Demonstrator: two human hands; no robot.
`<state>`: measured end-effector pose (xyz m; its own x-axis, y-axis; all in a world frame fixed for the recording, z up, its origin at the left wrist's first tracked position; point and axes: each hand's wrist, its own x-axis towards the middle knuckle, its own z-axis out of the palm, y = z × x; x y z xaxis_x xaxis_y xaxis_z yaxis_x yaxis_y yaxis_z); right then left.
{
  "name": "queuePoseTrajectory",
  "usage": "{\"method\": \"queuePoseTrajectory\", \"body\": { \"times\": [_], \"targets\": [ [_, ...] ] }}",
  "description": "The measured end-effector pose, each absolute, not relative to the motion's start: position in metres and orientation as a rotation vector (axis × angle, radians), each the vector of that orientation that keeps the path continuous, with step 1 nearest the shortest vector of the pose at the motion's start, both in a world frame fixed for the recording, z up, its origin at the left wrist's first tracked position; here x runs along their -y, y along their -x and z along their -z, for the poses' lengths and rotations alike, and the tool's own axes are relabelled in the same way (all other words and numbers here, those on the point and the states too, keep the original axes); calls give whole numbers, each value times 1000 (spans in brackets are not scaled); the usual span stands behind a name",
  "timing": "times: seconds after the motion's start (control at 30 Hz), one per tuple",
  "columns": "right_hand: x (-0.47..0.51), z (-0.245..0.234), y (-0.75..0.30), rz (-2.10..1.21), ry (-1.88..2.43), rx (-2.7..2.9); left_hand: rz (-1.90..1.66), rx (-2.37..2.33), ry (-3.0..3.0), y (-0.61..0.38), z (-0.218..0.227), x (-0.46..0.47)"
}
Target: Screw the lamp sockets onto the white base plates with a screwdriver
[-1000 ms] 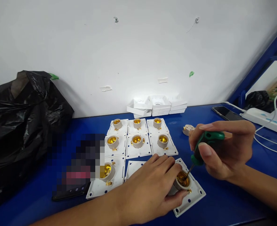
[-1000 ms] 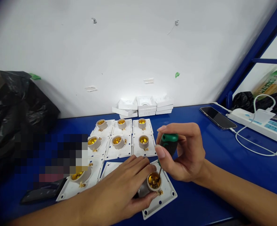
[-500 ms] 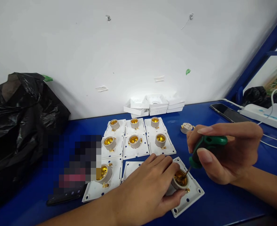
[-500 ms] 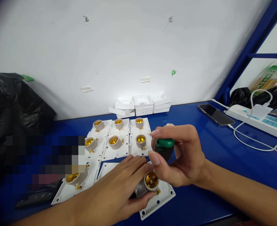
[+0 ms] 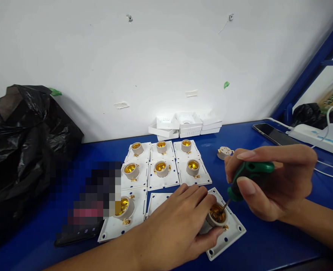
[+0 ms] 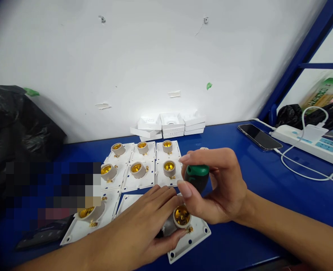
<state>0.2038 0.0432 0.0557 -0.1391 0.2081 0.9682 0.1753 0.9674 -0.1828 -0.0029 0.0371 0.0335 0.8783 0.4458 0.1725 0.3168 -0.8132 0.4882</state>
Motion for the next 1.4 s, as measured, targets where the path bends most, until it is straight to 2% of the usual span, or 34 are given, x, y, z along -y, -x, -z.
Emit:
{"method": "queuePoseTrajectory", "body": {
  "times": [0.47,1.03,1.23,1.4],
  "targets": [
    [-39,-49,-208,-51,458,1664,-390,-578,-2599,3,-30,-36],
    [-39,-55,-207,-51,411,1731,-347,-567,-2596,3,-35,-37],
    [-27,-54,-207,-143,693,1723,-368,-533,-2625,3,-33,-38],
    [-27,-60,-205,-180,691,1760,-363,-523,-2643,4,-33,-38]
  ]
}}
